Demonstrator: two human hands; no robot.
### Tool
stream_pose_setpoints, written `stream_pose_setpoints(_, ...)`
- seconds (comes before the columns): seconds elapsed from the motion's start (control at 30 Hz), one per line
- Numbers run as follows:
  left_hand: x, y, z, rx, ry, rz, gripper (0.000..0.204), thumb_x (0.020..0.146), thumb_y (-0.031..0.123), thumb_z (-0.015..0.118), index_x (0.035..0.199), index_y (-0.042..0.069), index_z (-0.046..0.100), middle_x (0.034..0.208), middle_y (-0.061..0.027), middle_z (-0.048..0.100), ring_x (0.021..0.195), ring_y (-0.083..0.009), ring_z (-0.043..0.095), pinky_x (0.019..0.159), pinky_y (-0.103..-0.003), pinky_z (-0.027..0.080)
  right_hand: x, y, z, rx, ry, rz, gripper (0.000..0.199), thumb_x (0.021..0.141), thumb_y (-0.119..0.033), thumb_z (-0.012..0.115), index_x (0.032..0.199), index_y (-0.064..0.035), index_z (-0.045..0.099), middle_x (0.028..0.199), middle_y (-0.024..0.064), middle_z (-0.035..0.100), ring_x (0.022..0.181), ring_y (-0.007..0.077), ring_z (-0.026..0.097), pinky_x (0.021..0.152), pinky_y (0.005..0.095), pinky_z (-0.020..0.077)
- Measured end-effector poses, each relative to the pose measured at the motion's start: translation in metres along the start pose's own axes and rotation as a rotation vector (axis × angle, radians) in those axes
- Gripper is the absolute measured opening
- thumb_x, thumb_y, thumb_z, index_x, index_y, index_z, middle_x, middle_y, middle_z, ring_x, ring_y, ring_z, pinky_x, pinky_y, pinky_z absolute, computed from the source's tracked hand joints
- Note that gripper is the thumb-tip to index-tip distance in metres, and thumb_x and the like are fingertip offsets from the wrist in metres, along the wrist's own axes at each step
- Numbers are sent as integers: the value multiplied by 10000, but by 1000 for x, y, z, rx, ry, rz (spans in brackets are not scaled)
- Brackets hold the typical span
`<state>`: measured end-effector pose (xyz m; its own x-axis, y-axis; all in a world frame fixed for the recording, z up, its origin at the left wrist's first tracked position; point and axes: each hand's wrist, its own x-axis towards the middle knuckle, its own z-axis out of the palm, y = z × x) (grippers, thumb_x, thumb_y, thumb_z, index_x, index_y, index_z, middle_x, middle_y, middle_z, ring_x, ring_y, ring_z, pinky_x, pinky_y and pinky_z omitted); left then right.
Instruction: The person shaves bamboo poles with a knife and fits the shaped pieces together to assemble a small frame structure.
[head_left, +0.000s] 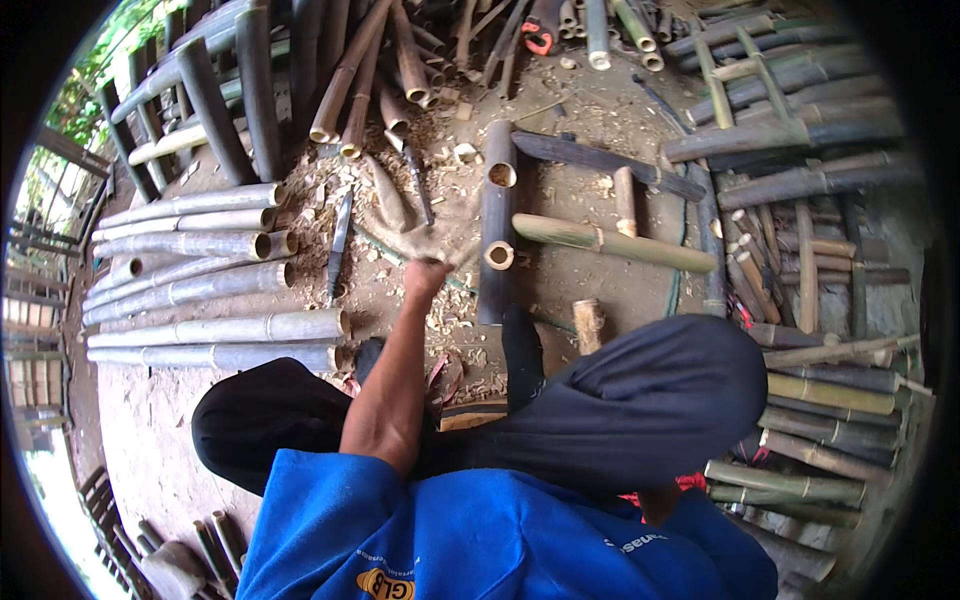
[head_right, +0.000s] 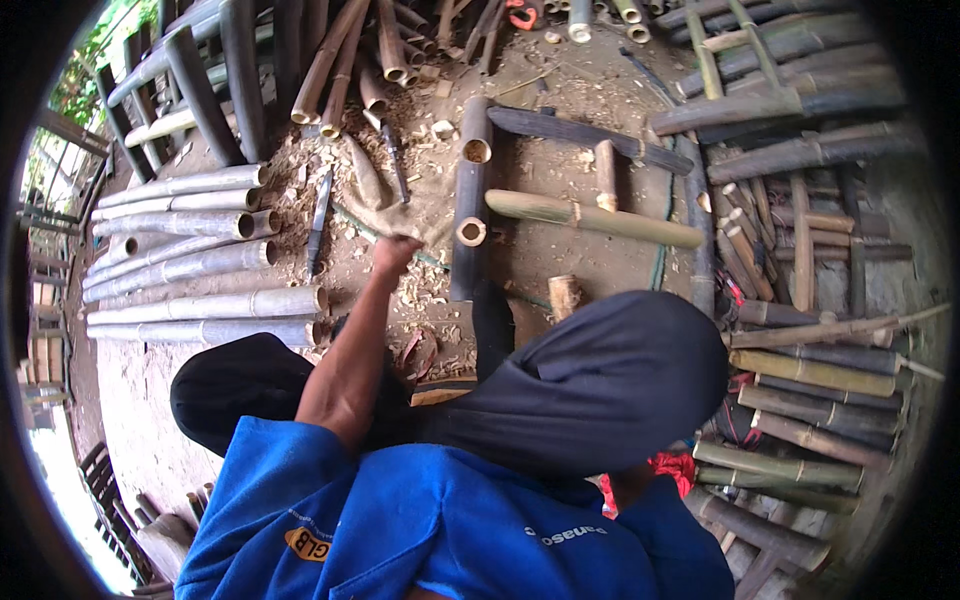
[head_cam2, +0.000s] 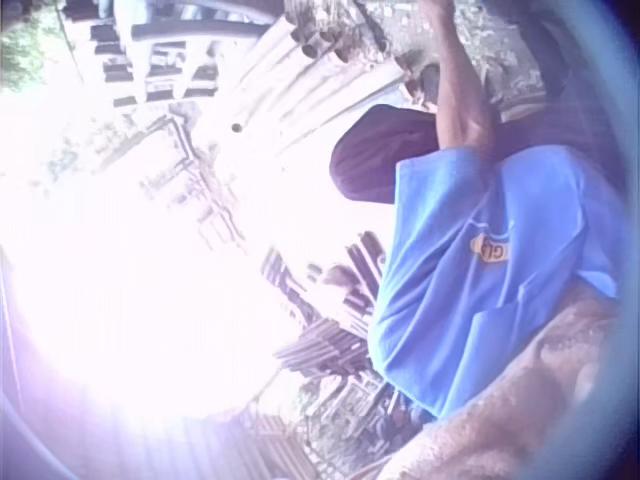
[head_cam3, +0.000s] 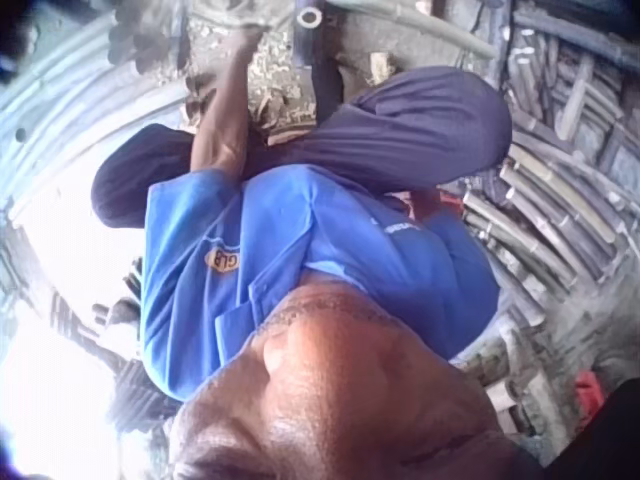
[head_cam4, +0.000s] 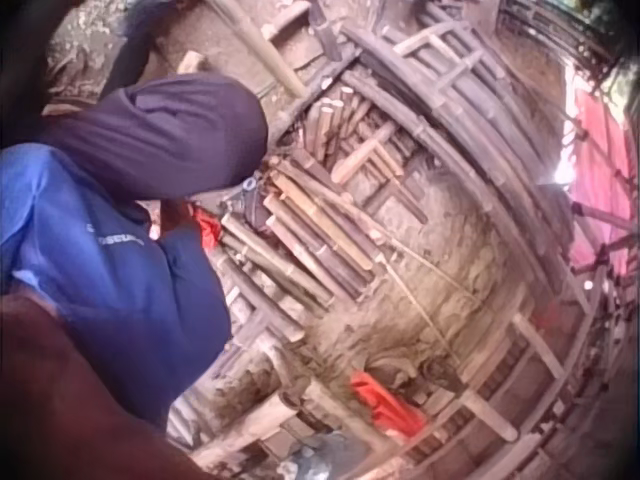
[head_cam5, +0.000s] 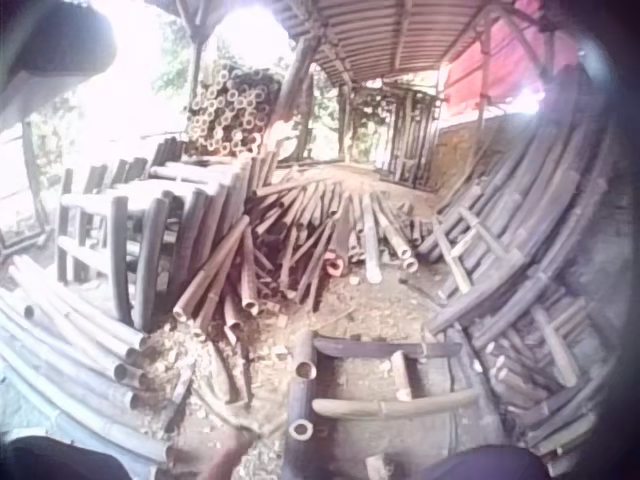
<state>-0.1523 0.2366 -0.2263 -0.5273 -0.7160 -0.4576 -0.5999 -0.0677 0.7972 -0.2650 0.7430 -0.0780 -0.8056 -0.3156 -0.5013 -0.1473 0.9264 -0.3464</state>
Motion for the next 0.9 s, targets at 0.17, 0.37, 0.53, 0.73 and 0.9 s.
stream_pose_setpoints(0.17,-89,-23,65,-4,-319,41,500,667,380,870,867,-54,724,774,-151,724,693,-239,692,641,-370,528,-4,20,16,-68,-30,49,752,767,-412,772,1340,-2,509,1220,261,622,1158,388,594,968,458,475)
stream_pose_setpoints(0.37,-78,-43,72,197,-289,144,645,628,536,888,704,-72,686,657,-166,674,589,-258,657,588,-413,503,-5,9,26,-87,-56,45,730,773,-410,769,1329,-5,523,1220,259,625,1151,380,600,962,455,479)
stream_pose_setpoints(0.53,-101,-25,77,319,-263,211,660,631,548,883,629,-72,654,587,-164,634,527,-254,626,556,-426,486,-11,24,39,-93,-80,91,712,778,-409,766,1320,-8,534,1221,257,628,1145,373,605,957,452,482)
stream_pose_setpoints(0.73,-105,-22,78,263,-232,270,689,629,562,874,604,-85,640,543,-170,613,474,-265,599,518,-448,461,-8,18,43,-122,-98,84,691,785,-407,763,1309,-11,548,1221,255,631,1138,365,611,952,449,485)
stream_pose_setpoints(0.9,-100,-20,79,349,-348,227,706,638,570,859,702,-110,678,664,-213,672,609,-283,666,606,-425,517,12,11,34,-181,-116,67,673,790,-406,761,1299,-14,560,1222,253,634,1132,358,616,947,447,488)
